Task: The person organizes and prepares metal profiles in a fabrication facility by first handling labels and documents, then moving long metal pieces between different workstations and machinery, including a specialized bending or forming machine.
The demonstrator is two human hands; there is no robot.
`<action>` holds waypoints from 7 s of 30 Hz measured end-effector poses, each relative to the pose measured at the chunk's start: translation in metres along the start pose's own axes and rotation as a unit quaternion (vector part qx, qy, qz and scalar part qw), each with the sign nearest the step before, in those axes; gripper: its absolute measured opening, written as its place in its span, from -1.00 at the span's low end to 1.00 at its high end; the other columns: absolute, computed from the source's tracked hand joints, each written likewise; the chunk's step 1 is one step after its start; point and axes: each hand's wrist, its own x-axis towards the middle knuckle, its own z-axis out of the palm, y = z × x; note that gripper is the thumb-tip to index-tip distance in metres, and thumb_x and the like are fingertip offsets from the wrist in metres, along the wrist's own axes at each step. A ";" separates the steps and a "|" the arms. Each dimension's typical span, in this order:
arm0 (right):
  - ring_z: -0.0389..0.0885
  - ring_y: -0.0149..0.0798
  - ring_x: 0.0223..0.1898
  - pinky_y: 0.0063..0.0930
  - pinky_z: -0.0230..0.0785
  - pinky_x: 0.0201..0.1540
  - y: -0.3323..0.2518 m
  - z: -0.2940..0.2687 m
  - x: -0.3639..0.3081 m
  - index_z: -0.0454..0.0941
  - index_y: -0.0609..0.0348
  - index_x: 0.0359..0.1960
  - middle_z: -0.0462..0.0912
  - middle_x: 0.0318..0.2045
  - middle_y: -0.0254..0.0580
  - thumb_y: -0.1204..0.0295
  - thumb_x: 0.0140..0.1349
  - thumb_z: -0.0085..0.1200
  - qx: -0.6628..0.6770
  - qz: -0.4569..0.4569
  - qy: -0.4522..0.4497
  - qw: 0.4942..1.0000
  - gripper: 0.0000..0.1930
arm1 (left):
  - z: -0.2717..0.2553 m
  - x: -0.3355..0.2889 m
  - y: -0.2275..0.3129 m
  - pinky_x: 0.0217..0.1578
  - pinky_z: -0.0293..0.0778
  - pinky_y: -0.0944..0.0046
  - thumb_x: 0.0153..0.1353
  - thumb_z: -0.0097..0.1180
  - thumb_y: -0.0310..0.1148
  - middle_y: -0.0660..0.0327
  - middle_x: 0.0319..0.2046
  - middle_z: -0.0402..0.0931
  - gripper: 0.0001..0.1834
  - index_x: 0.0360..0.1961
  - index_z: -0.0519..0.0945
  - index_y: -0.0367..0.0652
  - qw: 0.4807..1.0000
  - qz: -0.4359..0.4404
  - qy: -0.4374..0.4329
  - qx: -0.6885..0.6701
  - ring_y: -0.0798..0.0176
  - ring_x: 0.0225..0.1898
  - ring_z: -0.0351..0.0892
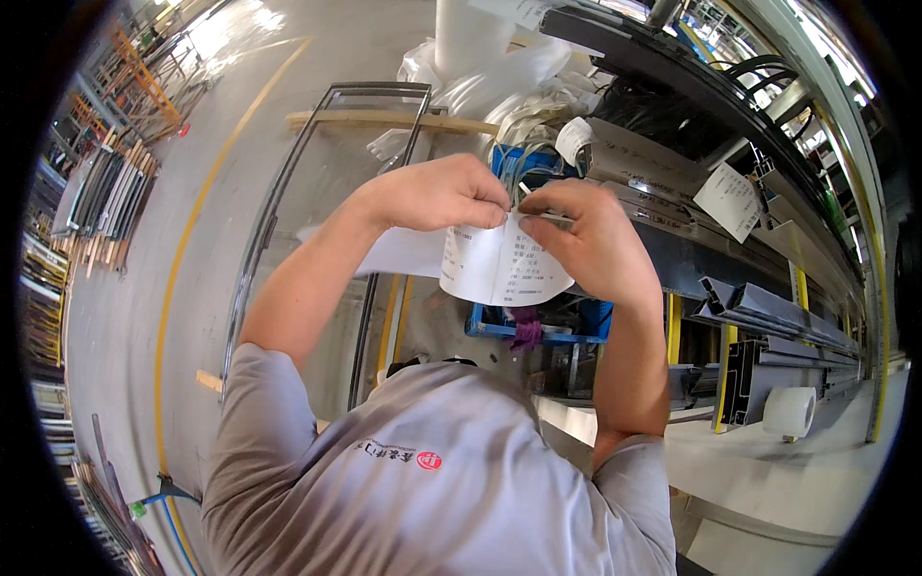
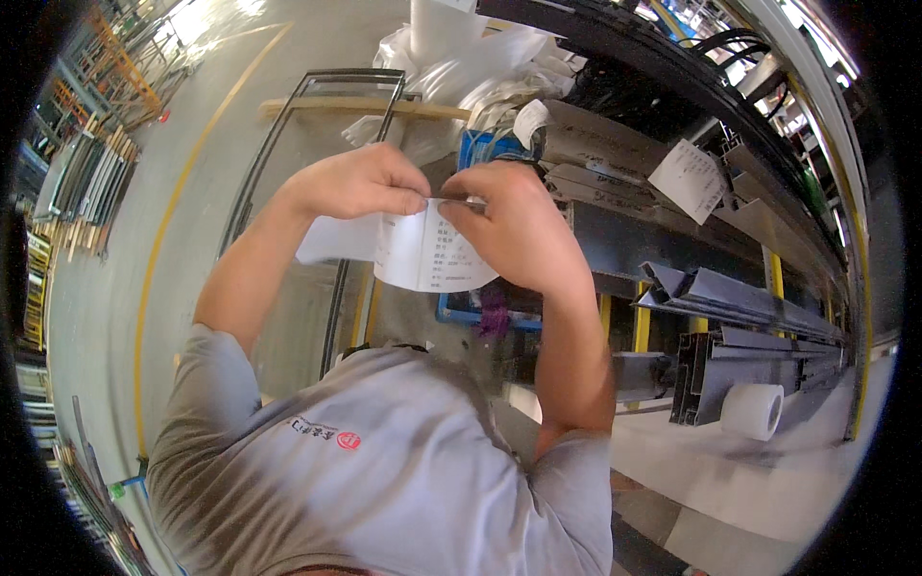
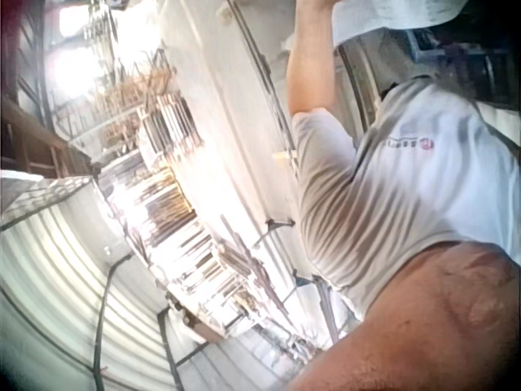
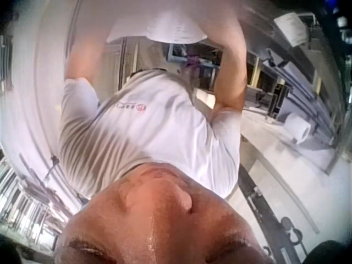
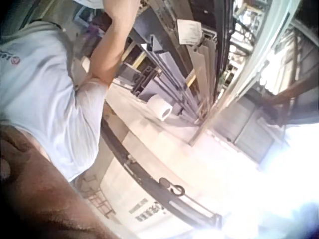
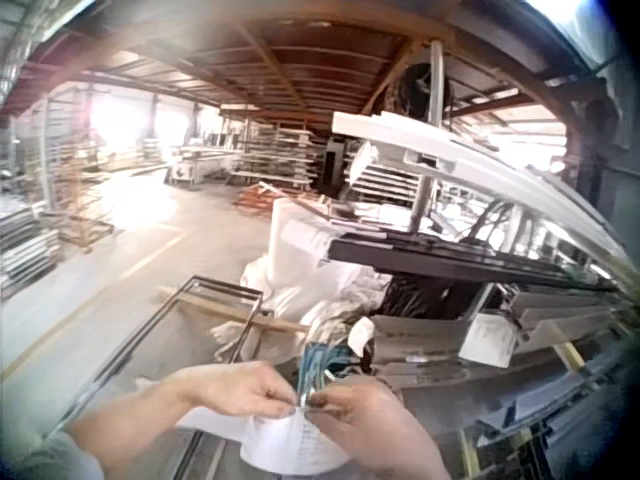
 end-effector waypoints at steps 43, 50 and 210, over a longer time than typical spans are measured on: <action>0.39 -0.58 -0.41 -0.63 0.27 -0.34 0.045 0.109 -0.033 0.46 0.24 -0.30 0.51 -0.45 -0.42 0.48 0.36 0.07 0.407 0.031 0.118 0.905 -0.90 | 0.066 -0.145 -0.035 -0.39 0.39 0.37 0.08 0.20 -0.39 0.29 -0.55 0.60 -0.80 -0.42 0.69 -0.37 0.926 -0.253 0.249 -0.126 0.46 -0.44 0.48; 0.40 -0.54 -0.39 -0.61 0.30 -0.32 -0.003 0.154 -0.002 0.46 0.28 -0.27 0.51 -0.45 -0.39 0.45 0.39 0.05 0.295 0.023 0.179 0.938 -0.87 | 0.056 -0.212 -0.087 -0.46 0.35 0.40 0.16 0.34 -0.25 0.35 -0.56 0.57 -0.71 -0.46 0.70 -0.32 0.880 -0.157 0.325 -0.310 0.51 -0.51 0.43; 0.53 -0.49 -0.35 -0.58 0.40 -0.26 -0.072 0.009 -0.216 0.59 0.28 -0.26 0.61 -0.42 -0.31 0.63 0.23 0.18 -0.146 0.217 0.551 0.792 -0.93 | 0.178 0.072 0.086 0.03 0.51 0.17 0.39 -0.04 -0.18 0.07 -0.11 0.63 -0.56 -0.04 0.58 -0.42 0.748 -0.006 -0.225 -0.624 0.20 -0.07 0.63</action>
